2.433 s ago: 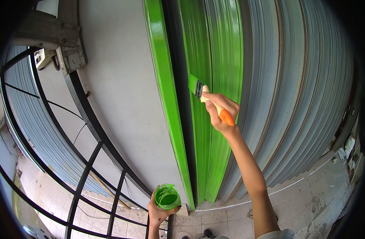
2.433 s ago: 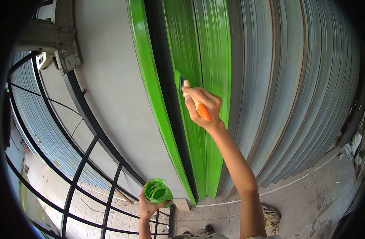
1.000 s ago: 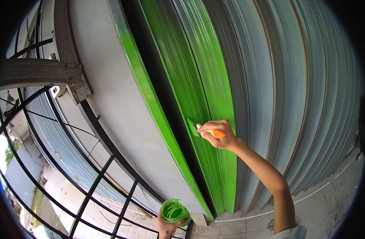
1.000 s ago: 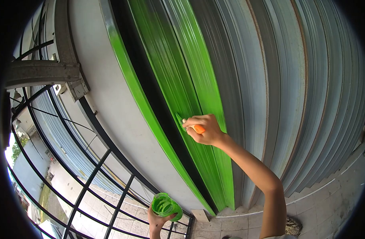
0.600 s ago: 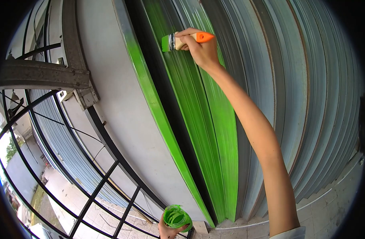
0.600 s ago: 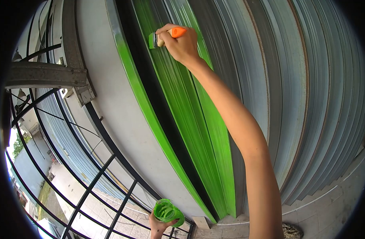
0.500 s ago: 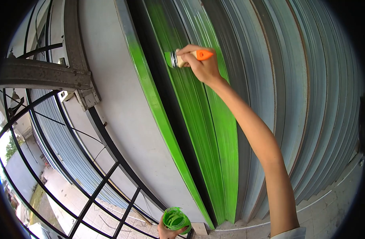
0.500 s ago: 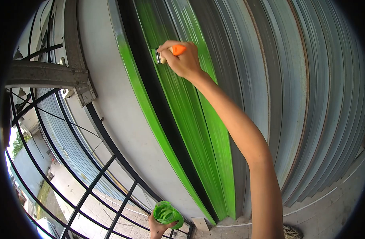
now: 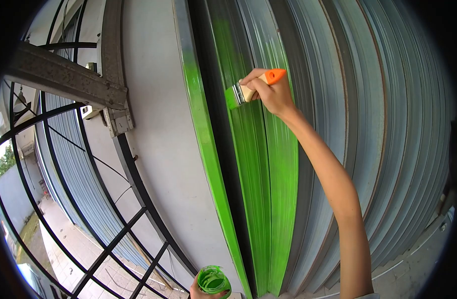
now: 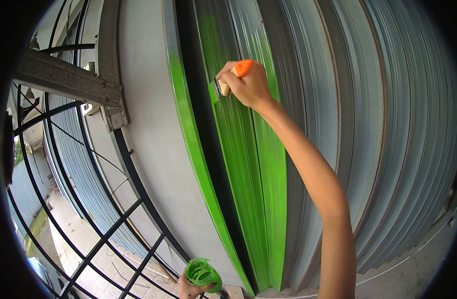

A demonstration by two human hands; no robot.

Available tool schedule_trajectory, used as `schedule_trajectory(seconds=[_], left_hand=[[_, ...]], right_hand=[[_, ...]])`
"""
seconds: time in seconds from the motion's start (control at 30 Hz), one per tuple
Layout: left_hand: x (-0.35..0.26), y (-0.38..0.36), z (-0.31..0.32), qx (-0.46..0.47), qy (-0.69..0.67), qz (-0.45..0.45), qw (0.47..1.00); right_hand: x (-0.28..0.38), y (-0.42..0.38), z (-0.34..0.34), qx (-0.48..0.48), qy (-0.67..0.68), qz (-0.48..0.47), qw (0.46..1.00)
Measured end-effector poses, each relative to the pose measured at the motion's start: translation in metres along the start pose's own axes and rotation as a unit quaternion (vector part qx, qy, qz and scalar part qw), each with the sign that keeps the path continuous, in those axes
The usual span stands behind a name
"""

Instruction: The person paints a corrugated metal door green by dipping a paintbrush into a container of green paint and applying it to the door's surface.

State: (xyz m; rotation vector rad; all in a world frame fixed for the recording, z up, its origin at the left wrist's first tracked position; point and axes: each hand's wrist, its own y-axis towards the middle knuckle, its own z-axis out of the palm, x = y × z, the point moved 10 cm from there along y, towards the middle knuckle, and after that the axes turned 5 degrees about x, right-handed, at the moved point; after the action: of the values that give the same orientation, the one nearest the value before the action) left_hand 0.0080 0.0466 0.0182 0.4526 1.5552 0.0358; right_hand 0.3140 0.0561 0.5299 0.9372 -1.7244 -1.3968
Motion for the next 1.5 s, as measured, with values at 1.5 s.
schedule_trajectory(seconds=[1.5], left_hand=[[0.004, 0.033, -0.044, 0.074, -0.037, 0.017, 0.996]], right_hand=[[0.015, -0.022, 0.020, 0.008, -0.075, -0.019, 0.997]])
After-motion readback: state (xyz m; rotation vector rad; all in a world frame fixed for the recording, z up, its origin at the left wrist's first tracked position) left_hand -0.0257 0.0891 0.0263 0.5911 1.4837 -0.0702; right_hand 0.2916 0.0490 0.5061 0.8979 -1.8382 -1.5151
